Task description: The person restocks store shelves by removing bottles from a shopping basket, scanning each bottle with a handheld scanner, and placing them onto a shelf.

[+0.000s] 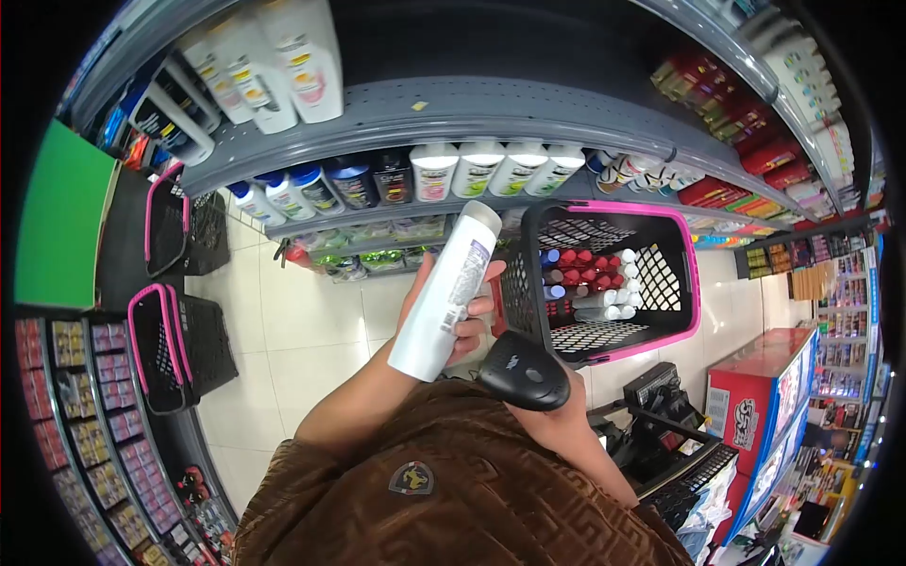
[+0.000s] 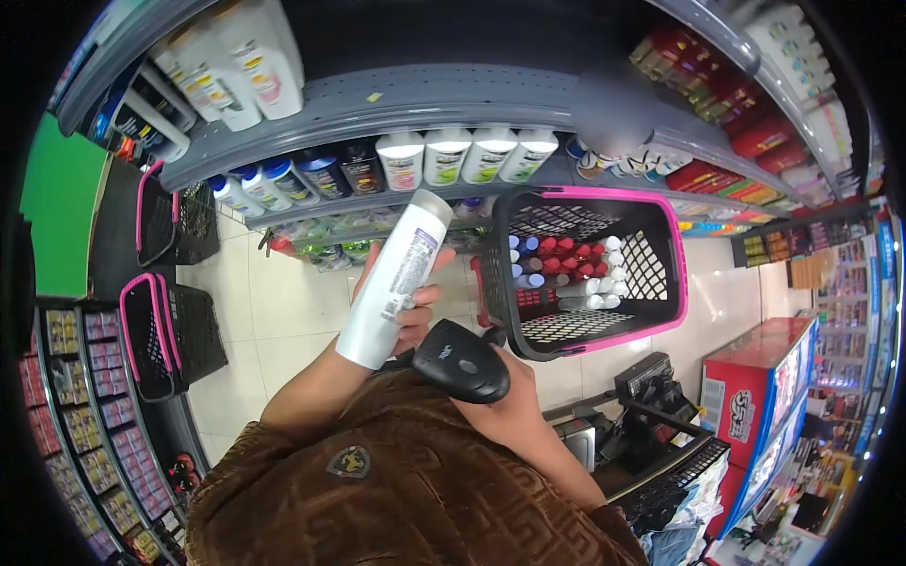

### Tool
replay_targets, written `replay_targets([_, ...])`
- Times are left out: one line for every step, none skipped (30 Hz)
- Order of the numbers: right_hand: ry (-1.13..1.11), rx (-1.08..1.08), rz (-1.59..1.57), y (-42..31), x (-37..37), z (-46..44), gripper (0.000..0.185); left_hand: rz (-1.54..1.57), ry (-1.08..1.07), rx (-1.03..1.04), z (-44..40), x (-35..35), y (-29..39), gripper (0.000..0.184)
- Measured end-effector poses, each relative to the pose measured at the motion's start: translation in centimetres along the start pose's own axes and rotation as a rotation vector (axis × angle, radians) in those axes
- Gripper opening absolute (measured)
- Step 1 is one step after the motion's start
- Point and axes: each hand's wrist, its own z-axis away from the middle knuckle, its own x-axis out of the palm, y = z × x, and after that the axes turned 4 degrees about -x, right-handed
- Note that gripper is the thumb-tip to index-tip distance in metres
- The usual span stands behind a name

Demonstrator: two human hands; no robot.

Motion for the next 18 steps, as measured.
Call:
replay_targets([-0.033, -0.033, 0.049, -0.6, 0.6, -0.2, 0.037, 0.021, -0.07, 0.007, 0.6, 0.0, 0.1, 0.105])
replay_targets([-0.066, -0.064, 0.096, -1.2, 1.3, -0.4, 0.037, 0.025, -0.075, 0.016, 1.3, 0.0, 0.2, 0.105])
replay_targets([-0.078, -0.065, 0.1, -1.6, 2.0, -0.6, 0.037, -0.001, -0.066, 0.034, 1.9, 0.5, 0.3, 0.105])
replay_targets([-0.069, -0.075, 0.073, -2.1, 2.8, -0.8, 0.036, -0.028, -0.055, 0.051, 2.5, 0.8, 0.4, 0.105])
replay_targets([-0.057, -0.083, 0.046, -2.4, 3.4, -0.9, 0.035, -0.024, -0.056, 0.059, 2.9, 0.7, 0.6, 0.105])
replay_targets([-0.062, -0.077, 0.047, -2.5, 3.7, -1.0, 0.035, -0.059, -0.055, 0.084, 3.0, 0.7, 0.6, 0.106])
replay_targets([-0.079, -0.105, 0.08, -2.7, 3.9, -1.0, 0.035, -0.093, -0.054, 0.105, 3.2, 0.7, 0.5, 0.107])
replay_targets([-0.095, -0.135, 0.113, -2.8, 4.1, -1.0, 0.034, -0.086, -0.054, 0.103, 3.6, 0.8, 0.3, 0.107])
replay_targets([-0.093, -0.129, 0.117, -3.0, 4.3, -1.0, 0.034, -0.092, 0.005, 0.112, 4.0, 1.5, 0.1, 0.107])
replay_targets([-0.093, -0.14, 0.118, -3.2, 4.5, -1.1, 0.034, -0.1, 0.063, 0.12, 4.2, 1.8, 0.0, 0.108])
replay_targets([-0.093, -0.151, 0.119, -3.2, 4.8, -1.0, 0.034, -0.097, 0.062, 0.118, 4.3, 1.6, 0.0, 0.108])
replay_targets([-0.091, -0.149, 0.121, -3.2, 4.9, -0.9, 0.034, -0.086, 0.023, 0.097, 4.4, 1.3, 0.0, 0.107])
replay_targets([-0.088, -0.141, 0.115, -3.0, 5.1, -0.8, 0.033, -0.075, -0.017, 0.076, 4.4, 1.0, 0.1, 0.106])
replay_targets([-0.084, -0.131, 0.11, -2.9, 5.2, -0.5, 0.033, -0.071, -0.015, 0.073, 4.5, 0.9, 0.0, 0.106])
replay_targets([-0.081, -0.127, 0.111, -3.0, 5.2, -0.5, 0.033, -0.075, -0.014, 0.061, 4.5, 0.8, 0.0, 0.105])
replay_targets([-0.093, -0.157, 0.126, -3.1, 5.2, -0.5, 0.032, -0.08, -0.014, 0.049, 4.4, 0.7, -0.1, 0.105])
replay_targets([-0.106, -0.188, 0.141, -3.3, 5.1, -0.5, 0.031, -0.078, -0.015, 0.046, 4.4, 0.8, -0.2, 0.105])
replay_targets([-0.104, -0.188, 0.142, -3.4, 5.1, -0.4, 0.031, -0.05, -0.022, 0.034, 4.3, 0.9, -0.3, 0.104])
